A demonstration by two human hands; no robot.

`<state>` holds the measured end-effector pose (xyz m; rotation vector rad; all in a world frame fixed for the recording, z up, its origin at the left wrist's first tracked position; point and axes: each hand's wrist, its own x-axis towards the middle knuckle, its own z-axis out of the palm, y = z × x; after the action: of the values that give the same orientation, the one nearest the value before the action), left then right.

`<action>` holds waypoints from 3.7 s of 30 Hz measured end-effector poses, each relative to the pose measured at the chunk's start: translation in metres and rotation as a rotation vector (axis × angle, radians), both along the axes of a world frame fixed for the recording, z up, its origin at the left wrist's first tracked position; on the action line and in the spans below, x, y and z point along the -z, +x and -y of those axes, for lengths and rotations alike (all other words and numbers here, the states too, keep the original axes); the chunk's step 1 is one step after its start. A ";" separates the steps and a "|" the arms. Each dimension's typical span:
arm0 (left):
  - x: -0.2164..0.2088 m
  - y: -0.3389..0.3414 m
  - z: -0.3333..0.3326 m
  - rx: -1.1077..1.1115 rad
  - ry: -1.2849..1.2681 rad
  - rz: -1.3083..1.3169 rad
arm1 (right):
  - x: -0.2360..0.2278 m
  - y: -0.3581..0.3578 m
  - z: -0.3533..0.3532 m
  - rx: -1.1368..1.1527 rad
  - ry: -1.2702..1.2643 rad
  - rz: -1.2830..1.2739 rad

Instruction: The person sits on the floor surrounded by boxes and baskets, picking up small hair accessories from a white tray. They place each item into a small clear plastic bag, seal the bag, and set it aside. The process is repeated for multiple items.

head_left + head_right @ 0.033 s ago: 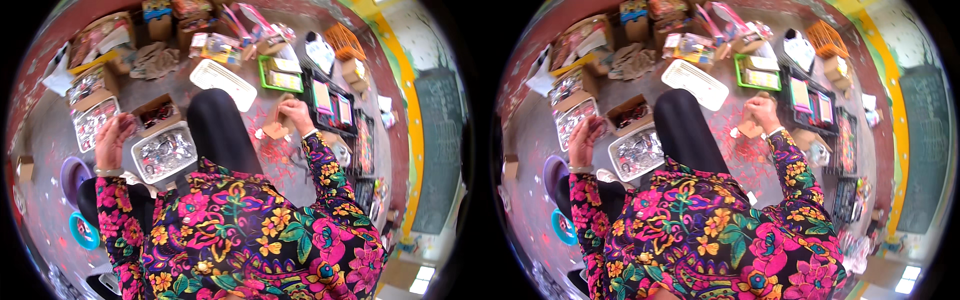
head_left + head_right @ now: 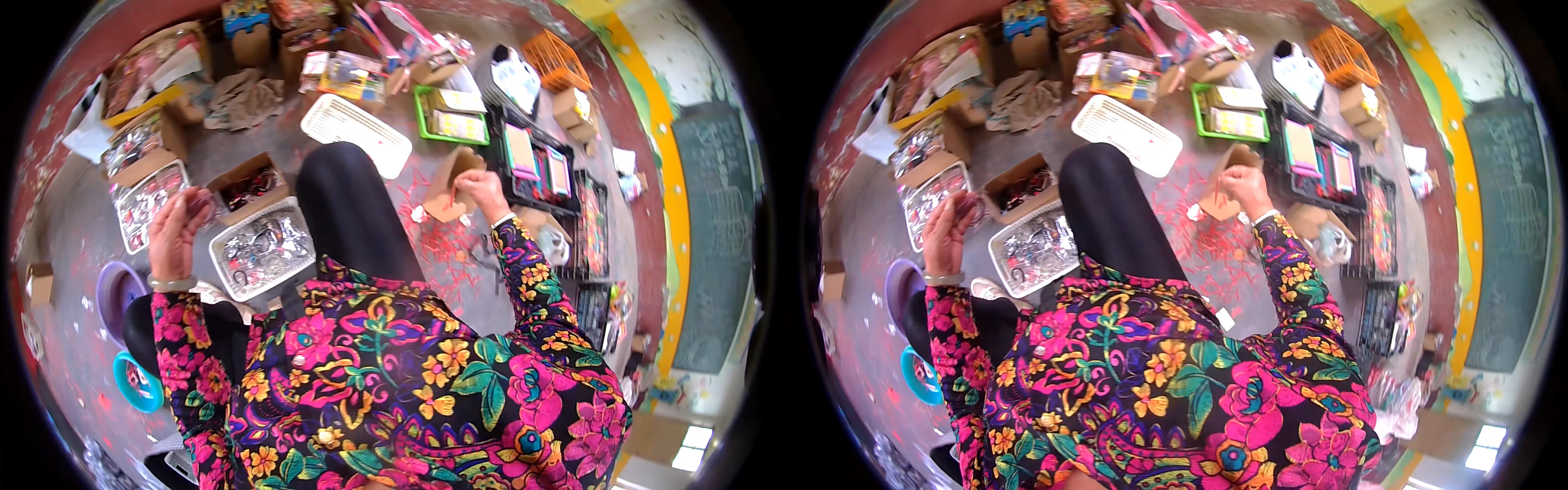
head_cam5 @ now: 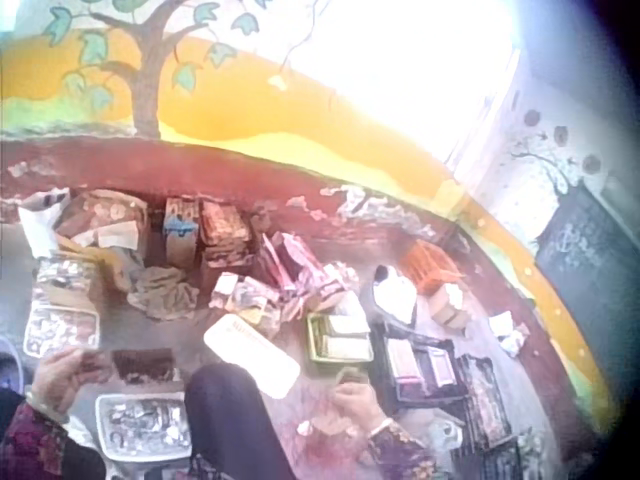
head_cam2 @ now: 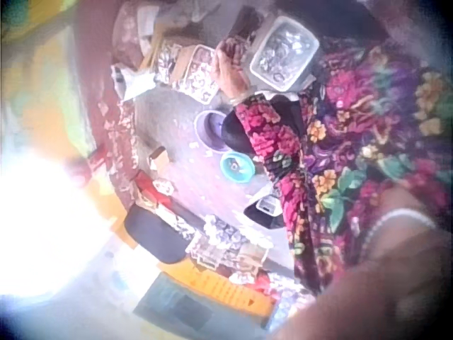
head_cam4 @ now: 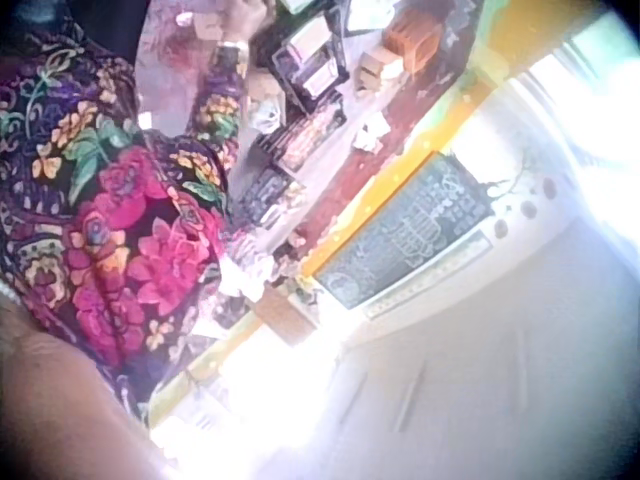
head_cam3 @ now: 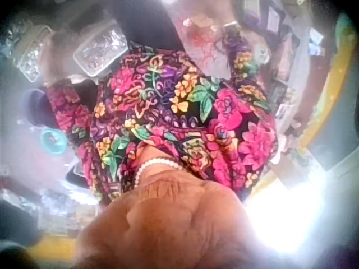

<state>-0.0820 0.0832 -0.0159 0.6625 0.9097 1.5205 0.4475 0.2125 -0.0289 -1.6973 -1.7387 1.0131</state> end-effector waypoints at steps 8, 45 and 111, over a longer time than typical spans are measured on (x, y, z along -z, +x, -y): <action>0.019 -0.005 -0.004 -0.016 -0.120 -0.070 | 0.141 0.145 0.088 0.376 -0.212 0.236; 0.030 -0.019 0.005 -0.083 -0.202 -0.075 | 0.133 0.131 0.105 0.585 -0.578 -1.021; 0.003 -0.003 0.004 -0.275 -0.192 0.011 | -0.036 -0.403 0.010 -0.768 -0.450 -0.595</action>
<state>-0.0855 0.0788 -0.0190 0.4018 1.1585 1.6496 0.0444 0.2024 0.0069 -0.7317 -1.8234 2.1136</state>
